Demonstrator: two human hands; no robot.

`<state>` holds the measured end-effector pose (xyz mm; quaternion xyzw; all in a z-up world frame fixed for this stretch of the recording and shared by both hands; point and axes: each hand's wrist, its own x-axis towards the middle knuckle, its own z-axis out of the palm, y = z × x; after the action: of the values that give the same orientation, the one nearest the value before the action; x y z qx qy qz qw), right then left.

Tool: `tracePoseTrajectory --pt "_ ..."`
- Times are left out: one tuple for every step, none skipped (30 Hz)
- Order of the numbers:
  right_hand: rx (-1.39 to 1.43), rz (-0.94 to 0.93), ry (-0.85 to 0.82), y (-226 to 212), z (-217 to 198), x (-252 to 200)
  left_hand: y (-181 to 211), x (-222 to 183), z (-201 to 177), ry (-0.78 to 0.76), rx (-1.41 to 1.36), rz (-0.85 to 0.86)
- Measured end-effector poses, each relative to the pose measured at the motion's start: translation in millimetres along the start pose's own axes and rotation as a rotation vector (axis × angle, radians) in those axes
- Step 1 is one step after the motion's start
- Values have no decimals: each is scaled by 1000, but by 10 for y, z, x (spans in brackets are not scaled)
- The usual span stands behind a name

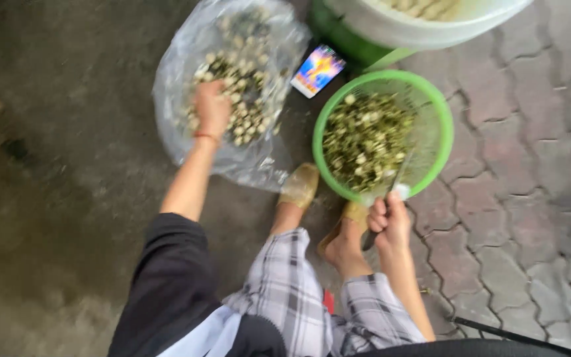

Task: Peeling small fruits and placing the peeled fruit into a plastic bag using a small knife.

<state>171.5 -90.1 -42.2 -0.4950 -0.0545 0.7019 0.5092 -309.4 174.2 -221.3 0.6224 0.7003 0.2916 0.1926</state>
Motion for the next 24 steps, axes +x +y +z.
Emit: tracePoseTrajectory --pt "-9 -30 6 -9 16 -58 214 -82 -253 4 -26 18" --pt "6 -12 8 -13 65 -59 437 -42 -520 -109 317 111" --pt "20 7 9 -26 114 -61 647 -19 -795 -205 667 199" --pt "24 -35 6 -69 162 -82 480 -55 -725 -182 651 231" --pt "47 -2 16 -101 210 -99 297 -74 -644 -226 552 58" --pt "66 34 19 -111 260 -128 80 -123 -581 -268 450 -119" --pt "66 -3 11 -89 262 -118 216 -114 -659 -248 434 -91" --pt "90 -12 36 -71 250 -127 331 -182 -752 -240 327 -178" --pt "114 -20 60 -52 236 -119 434 -248 -835 -233 218 -263" --pt "114 -40 54 -72 248 -128 333 -309 -707 -223 208 -247" --pt "116 -36 59 -88 256 -128 227 -362 -567 -116 -123 -309" --pt "123 -22 63 -61 269 -146 87 -455 -473 -13 -448 -370" --pt "126 -33 56 -69 311 -176 449 -557 -565 -9 -450 -357" --pt "155 -4 53 -75 362 -201 788 -694 -682 -131 -917 -538" --pt "184 25 51 -76 415 -221 1120 -832 -794 -263 -1387 -707" --pt "182 25 42 -83 465 -238 1268 -923 -745 -255 -1388 -700" --pt "140 21 3 -91 512 -249 1414 -1010 -690 -332 -1520 -704" --pt "99 18 -34 -105 559 -263 1567 -1092 -626 -414 -1650 -706" --pt "97 17 -40 -124 592 -299 1902 -1127 -704 -409 -1651 -701" --pt "31 4 -65 -144 626 -325 2235 -1161 -784 -491 -1652 -755" --pt "-35 -9 -90 -163 658 -350 2568 -1196 -861 -573 -1651 -808" --pt "-39 -6 -98 -181 680 -378 2692 -1282 -737 -562 -1653 -804" --pt "-51 -20 -152 -200 698 -401 2815 -1362 -606 -625 -1681 -804" --pt "-60 -32 -204 -208 709 -439 2936 -1456 -474 -689 -1706 -806"
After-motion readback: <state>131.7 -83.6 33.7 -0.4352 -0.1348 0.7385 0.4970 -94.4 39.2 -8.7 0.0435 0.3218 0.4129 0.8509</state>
